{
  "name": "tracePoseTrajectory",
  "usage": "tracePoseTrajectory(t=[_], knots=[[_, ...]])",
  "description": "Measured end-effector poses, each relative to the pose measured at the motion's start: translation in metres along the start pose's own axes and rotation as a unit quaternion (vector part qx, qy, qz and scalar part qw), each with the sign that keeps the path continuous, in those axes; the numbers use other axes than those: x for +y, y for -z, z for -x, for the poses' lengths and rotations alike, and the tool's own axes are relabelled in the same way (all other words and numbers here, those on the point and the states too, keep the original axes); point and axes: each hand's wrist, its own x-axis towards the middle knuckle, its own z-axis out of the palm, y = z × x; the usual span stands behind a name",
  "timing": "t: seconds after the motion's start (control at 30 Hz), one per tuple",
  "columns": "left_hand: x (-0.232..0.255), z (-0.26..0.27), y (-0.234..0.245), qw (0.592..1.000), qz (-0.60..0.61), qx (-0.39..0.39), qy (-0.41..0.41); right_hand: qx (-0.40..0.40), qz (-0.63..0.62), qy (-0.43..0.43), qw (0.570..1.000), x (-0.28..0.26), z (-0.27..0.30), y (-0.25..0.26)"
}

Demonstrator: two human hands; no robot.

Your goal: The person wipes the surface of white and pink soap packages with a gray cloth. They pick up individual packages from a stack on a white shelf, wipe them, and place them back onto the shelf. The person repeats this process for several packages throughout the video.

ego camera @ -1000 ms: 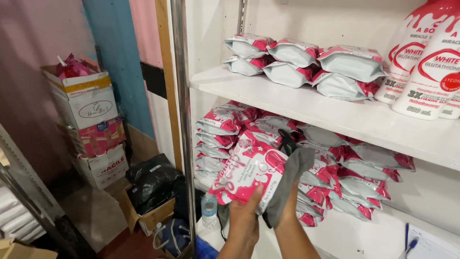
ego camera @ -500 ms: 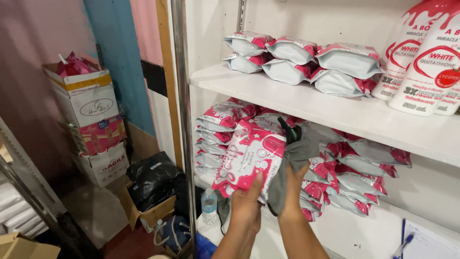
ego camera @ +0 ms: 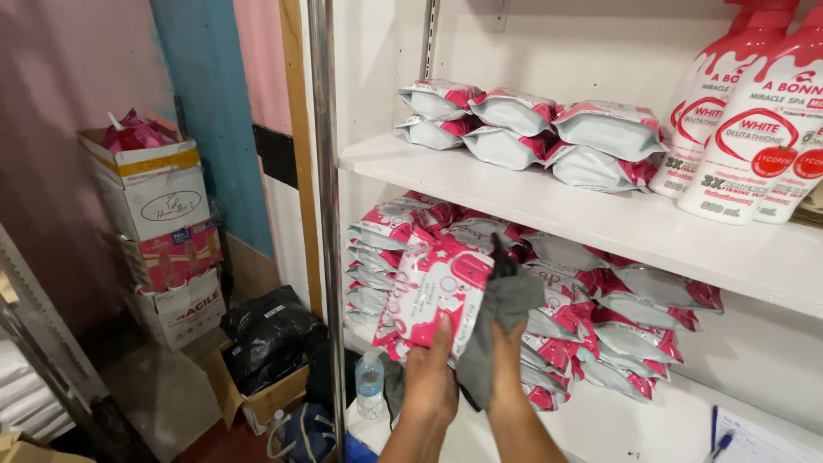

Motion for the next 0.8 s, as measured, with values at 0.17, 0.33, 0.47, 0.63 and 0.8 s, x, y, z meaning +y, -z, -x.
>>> tracePoseTrajectory(t=[0.17, 0.33, 0.47, 0.63, 0.8], knots=[[0.001, -0.001, 0.000, 0.999, 0.040, -0.025, 0.006, -0.142, -0.168, -0.020, 0.975, 0.008, 0.005, 0.002], [0.023, -0.014, 0.005, 0.999, 0.007, 0.026, -0.025, -0.148, -0.168, -0.065, 0.973, 0.018, 0.028, -0.013], [0.027, -0.021, 0.022, 0.999, -0.040, 0.037, 0.002, -0.148, -0.018, -0.037, 0.988, -0.007, 0.052, -0.019], [0.040, -0.008, 0.006, 0.997, -0.013, 0.058, 0.050, -0.157, 0.046, 0.030, 0.986, -0.039, 0.040, 0.011], [0.033, -0.003, 0.012, 0.999, -0.051, 0.019, -0.002, -0.114, 0.110, 0.282, 0.946, -0.101, 0.042, -0.009]])
